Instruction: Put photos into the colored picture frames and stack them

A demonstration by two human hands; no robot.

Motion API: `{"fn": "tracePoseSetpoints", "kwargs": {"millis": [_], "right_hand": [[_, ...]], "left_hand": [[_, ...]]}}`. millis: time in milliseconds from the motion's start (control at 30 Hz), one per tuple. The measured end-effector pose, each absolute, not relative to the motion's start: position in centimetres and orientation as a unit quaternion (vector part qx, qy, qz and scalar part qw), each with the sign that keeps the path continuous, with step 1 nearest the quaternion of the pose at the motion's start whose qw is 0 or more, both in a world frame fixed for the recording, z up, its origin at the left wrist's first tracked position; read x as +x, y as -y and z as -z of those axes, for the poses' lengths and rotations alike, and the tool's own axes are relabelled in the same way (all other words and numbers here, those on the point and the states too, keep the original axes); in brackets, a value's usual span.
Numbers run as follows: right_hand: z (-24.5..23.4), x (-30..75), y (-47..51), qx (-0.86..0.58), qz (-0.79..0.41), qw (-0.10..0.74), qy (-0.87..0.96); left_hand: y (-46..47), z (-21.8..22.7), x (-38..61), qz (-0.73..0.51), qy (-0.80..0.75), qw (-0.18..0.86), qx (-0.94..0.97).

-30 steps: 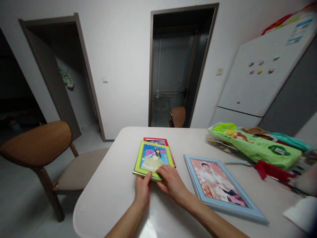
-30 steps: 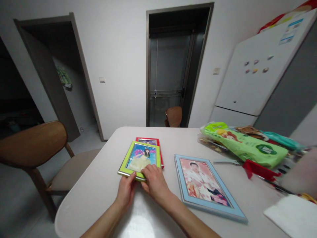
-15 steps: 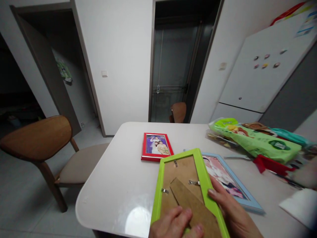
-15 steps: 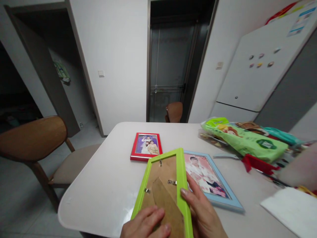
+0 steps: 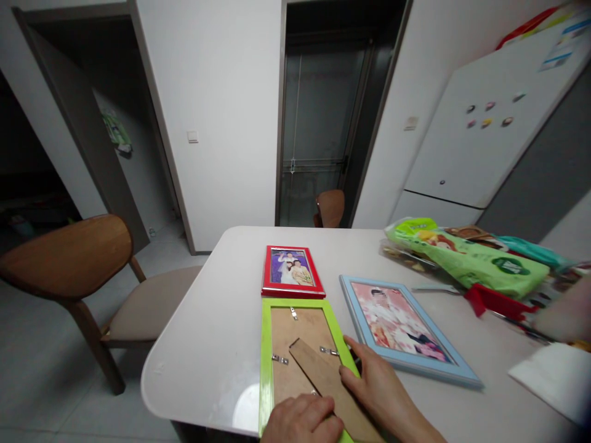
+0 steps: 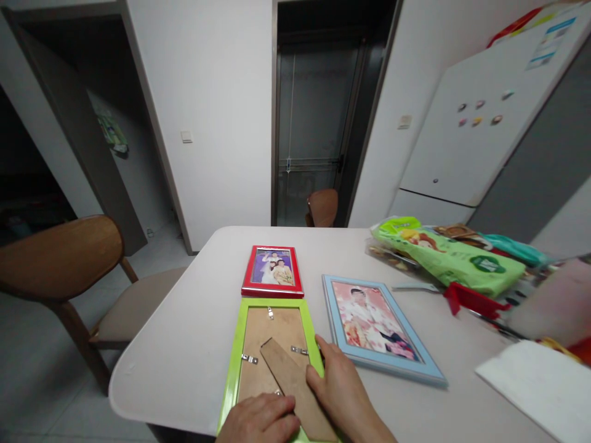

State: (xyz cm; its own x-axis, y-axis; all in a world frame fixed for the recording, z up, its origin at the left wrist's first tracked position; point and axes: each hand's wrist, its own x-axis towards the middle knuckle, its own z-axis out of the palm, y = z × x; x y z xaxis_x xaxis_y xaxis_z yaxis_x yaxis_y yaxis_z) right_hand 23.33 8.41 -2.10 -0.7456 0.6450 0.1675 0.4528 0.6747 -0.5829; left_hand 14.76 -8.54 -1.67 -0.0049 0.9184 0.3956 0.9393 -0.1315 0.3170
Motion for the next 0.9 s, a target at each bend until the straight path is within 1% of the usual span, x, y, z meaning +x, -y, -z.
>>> {"fn": "tracePoseSetpoints", "kwargs": {"millis": [67,200,267,367,667,767,833,900], "right_hand": [[1.8,23.4,-8.4,-0.288,-0.218,0.158,0.919],[0.7,22.7,-8.6,-0.251,-0.171,0.127,0.944],[0.4,22.0,-8.6,-0.242,-0.157,0.113,0.951],[0.5,21.0,-8.7,-0.235,-0.145,0.103,0.955],[0.4,20.6,-9.0,-0.240,-0.106,0.096,0.960],[-0.2,20.3,-8.2,-0.225,-0.082,0.137,0.961],[-0.7,19.7,-6.8,-0.189,-0.087,0.167,0.964],[-1.0,18.7,-5.0,-0.135,-0.123,0.158,0.970]], "left_hand": [[9.1,1.1,13.7,0.297,0.678,-0.011,-0.672],[9.9,1.0,10.6,0.362,0.798,-0.021,-0.482],[9.9,1.5,9.3,0.379,0.819,-0.049,-0.428],[9.6,2.2,8.4,0.402,0.809,-0.082,-0.420],[9.6,2.6,8.4,0.420,0.799,-0.083,-0.422],[9.6,2.5,8.5,0.409,0.803,-0.079,-0.427],[9.5,2.4,8.7,0.400,0.806,-0.076,-0.430],[9.4,2.5,8.8,0.389,0.810,-0.072,-0.432]]}}
